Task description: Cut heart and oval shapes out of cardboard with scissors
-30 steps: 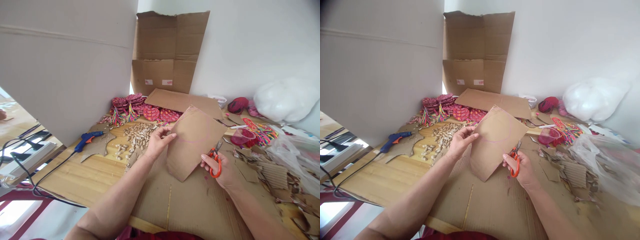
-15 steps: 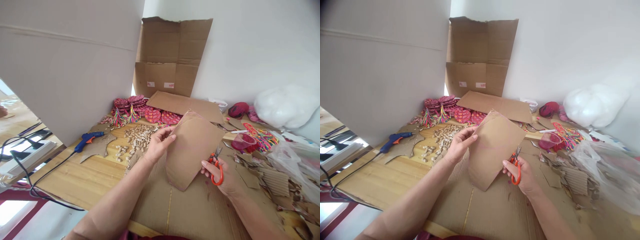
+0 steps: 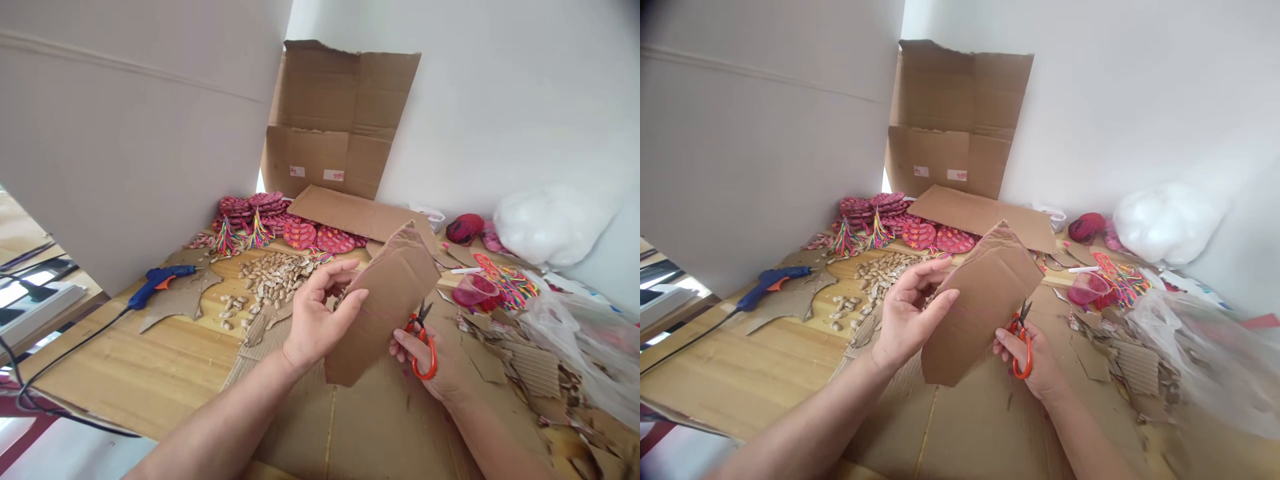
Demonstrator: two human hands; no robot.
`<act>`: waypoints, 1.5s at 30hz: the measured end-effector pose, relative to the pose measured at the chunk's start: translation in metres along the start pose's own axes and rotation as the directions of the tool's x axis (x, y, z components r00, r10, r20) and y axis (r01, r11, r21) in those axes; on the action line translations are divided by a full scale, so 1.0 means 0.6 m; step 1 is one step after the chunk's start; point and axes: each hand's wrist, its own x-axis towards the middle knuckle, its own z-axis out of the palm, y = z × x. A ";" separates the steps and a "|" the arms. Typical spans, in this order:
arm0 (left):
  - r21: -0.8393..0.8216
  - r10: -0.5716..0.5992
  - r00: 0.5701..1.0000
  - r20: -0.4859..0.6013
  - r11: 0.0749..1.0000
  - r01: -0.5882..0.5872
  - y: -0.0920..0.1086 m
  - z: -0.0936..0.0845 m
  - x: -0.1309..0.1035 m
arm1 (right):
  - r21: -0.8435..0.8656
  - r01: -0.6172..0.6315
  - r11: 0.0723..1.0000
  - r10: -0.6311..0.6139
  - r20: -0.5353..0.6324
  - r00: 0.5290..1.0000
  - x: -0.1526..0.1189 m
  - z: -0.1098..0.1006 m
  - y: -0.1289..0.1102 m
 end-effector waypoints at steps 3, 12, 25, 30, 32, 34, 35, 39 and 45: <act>0.095 0.131 0.991 0.037 0.986 -0.134 0.004 -0.004 -0.009 | 0.008 0.006 1.000 -0.006 0.014 1.000 -0.003 0.007 -0.009; 0.039 0.150 0.970 0.193 0.986 -0.161 0.007 -0.015 -0.022 | 0.031 0.016 0.999 -0.018 0.067 0.998 -0.009 0.015 -0.022; -0.133 -0.010 0.992 0.129 0.991 0.028 0.004 -0.003 -0.026 | 0.060 -0.008 0.998 0.003 0.094 0.996 -0.003 0.006 -0.004; -0.073 0.037 0.993 0.115 0.997 -0.029 0.009 0.002 -0.031 | 0.065 0.003 0.998 -0.009 0.098 0.995 -0.003 0.007 -0.007; 0.008 0.094 0.988 0.119 0.995 -0.095 0.013 0.002 -0.032 | 0.063 0.007 0.998 -0.014 0.108 0.994 -0.001 0.007 -0.005; 0.070 0.149 0.979 0.141 0.985 -0.160 0.017 0.002 -0.031 | 0.064 0.011 0.998 -0.019 0.115 0.993 0.002 0.006 -0.002; 0.086 0.173 0.973 0.155 0.979 -0.187 0.019 0.002 -0.030 | 0.065 0.014 0.998 -0.021 0.117 0.993 0.003 0.005 0.000; 0.116 0.236 0.952 0.194 0.958 -0.261 0.022 0.000 -0.027 | 0.067 0.017 0.998 -0.025 0.123 0.992 0.007 0.005 0.006; 0.184 0.325 0.917 0.232 0.911 -0.369 0.025 -0.003 -0.018 | 0.075 0.016 0.997 -0.026 0.133 0.991 0.009 0.002 0.014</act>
